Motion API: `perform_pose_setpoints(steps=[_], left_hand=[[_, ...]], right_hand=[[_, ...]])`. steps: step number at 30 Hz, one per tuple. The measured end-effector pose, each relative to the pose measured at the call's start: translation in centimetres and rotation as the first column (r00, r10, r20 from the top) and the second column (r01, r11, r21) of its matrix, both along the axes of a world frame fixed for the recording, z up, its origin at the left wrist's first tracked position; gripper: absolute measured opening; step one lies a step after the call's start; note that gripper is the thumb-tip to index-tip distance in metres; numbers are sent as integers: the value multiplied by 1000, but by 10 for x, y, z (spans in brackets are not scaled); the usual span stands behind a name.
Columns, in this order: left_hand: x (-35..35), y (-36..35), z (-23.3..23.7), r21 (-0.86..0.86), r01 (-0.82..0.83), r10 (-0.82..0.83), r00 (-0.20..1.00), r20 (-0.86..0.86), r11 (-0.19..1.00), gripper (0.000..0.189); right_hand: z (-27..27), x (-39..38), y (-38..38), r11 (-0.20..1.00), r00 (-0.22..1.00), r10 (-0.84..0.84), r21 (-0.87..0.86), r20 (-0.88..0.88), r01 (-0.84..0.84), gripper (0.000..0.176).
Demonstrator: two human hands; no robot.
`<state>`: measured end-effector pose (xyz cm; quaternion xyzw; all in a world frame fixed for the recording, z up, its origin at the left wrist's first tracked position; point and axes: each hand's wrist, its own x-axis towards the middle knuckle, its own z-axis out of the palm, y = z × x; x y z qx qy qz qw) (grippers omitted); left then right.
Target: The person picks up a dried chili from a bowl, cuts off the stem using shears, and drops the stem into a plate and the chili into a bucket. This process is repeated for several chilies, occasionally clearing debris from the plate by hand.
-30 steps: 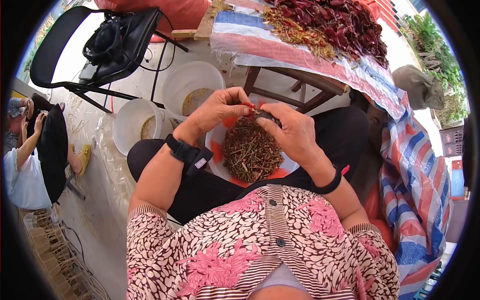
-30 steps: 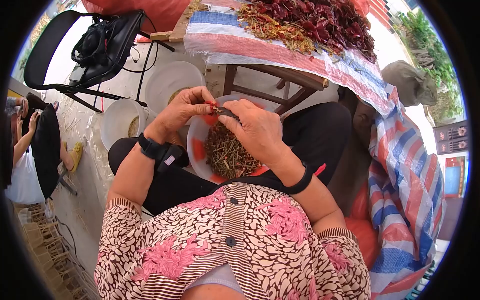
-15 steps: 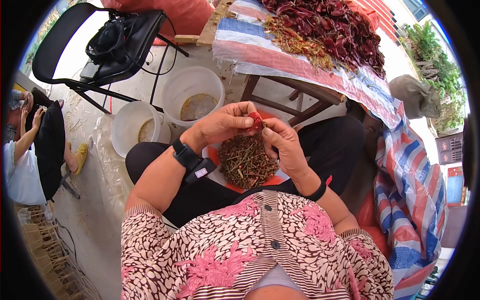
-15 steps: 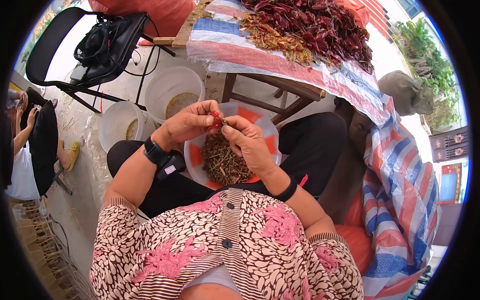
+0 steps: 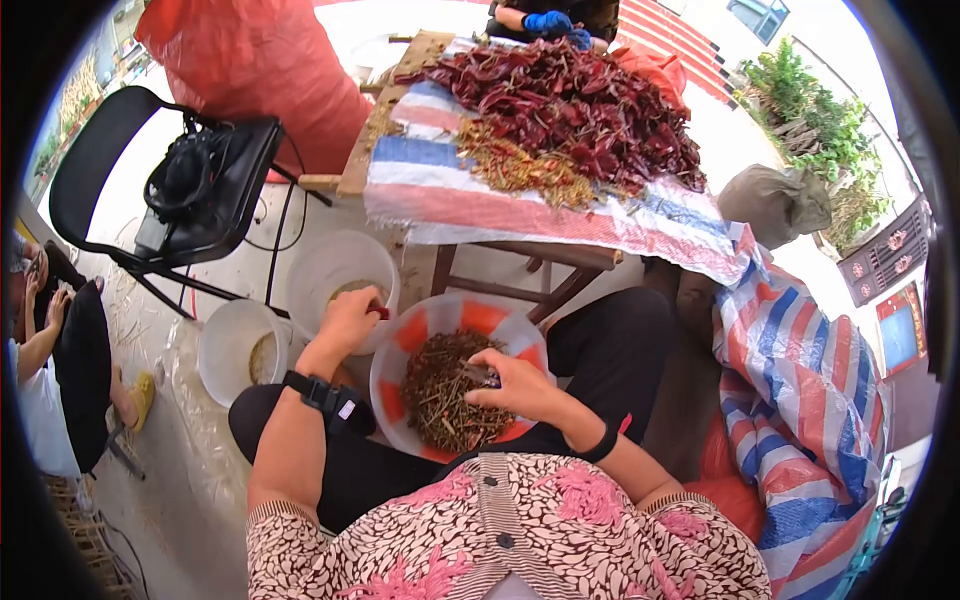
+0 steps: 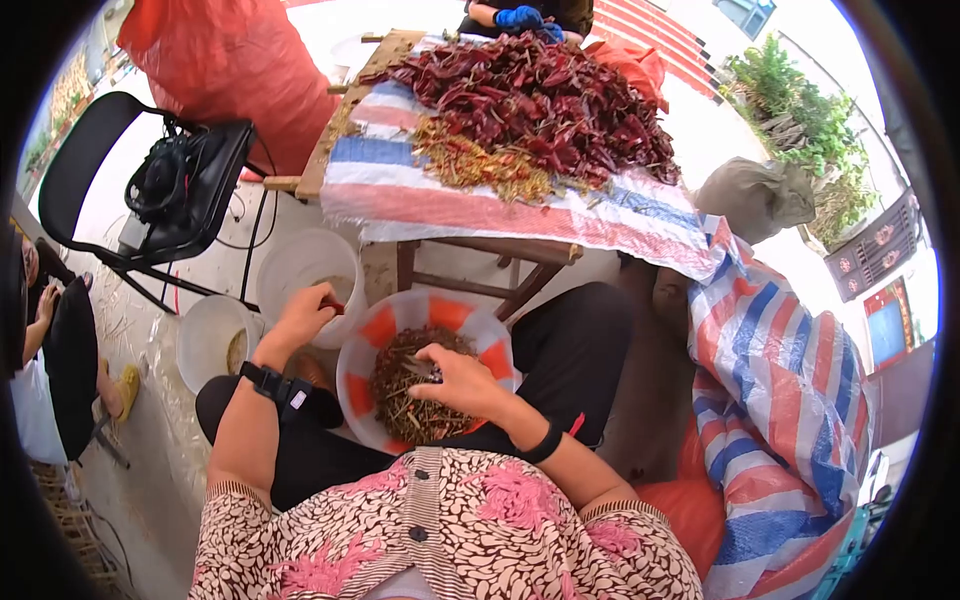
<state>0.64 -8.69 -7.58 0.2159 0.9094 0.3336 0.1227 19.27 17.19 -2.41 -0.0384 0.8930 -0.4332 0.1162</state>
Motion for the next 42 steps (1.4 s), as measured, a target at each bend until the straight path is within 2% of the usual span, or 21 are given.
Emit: perform_pose_setpoints(steps=[3,5,6,7,9,10,12,16,17,20,24,25,28,29,31,33,34,35,36,38,42], left_hand=[[-16,-4,0,-281,-174,107,966,-237,944,23],[-13,1,2,-222,-239,138,910,-390,945,30],[-11,2,4,-190,-269,156,873,-462,944,33],[-8,4,7,-197,-216,115,898,-425,956,36],[-2,11,11,-203,-110,34,938,-346,973,41],[-2,13,9,-180,-46,-13,951,-310,983,40],[0,18,5,-121,80,-107,965,-241,989,39],[3,28,12,-133,151,-167,978,-124,980,36],[4,31,16,-130,165,-178,980,-95,978,36],[5,35,24,-90,205,-208,978,-31,975,33],[-3,41,22,8,255,-255,967,5,967,35],[-2,43,26,82,248,-250,968,23,965,35],[2,52,44,313,207,-255,960,118,927,33],[4,56,51,398,183,-270,947,174,899,34],[8,65,59,553,137,-321,914,250,822,38],[13,72,67,685,82,-384,872,302,724,45],[15,75,71,742,38,-412,850,329,670,49],[17,79,68,807,-2,-438,840,322,590,53],[22,82,75,829,-34,-423,848,320,558,47],[23,83,66,829,-137,-386,836,390,542,38],[25,81,67,831,-111,-392,843,369,545,29]], right_hand=[[36,-10,10,995,996,-67,66,-66,71,42],[30,-35,40,970,952,-238,6,-195,244,31],[37,-50,56,938,884,-311,35,-349,344,28],[38,-68,78,917,817,-383,-69,-431,393,28],[53,-106,120,814,692,-470,35,-548,580,31],[69,-122,133,728,648,-554,73,-523,681,30],[60,-167,185,632,585,-547,163,-599,757,32],[69,-217,212,456,541,-629,299,-558,838,32],[73,-223,213,444,565,-671,351,-480,825,33],[69,-239,226,414,614,-670,476,-417,776,37],[74,-239,221,381,606,-668,501,-432,777,32],[79,-234,214,389,557,-675,408,-484,826,34],[59,-219,212,716,585,-638,-105,-501,690,34],[83,-193,170,655,672,-731,-397,-117,643,26],[83,-154,113,625,813,-567,-576,128,527,18],[73,-118,52,566,860,-458,-671,226,478,18],[62,-105,30,564,862,-428,-664,273,490,10],[41,-97,16,599,883,-387,-655,265,460,11],[39,-87,-9,592,858,-435,-632,272,500,13],[19,-76,-28,536,845,-463,-675,268,507,16],[20,-67,-43,563,887,-446,-734,119,381,21]])
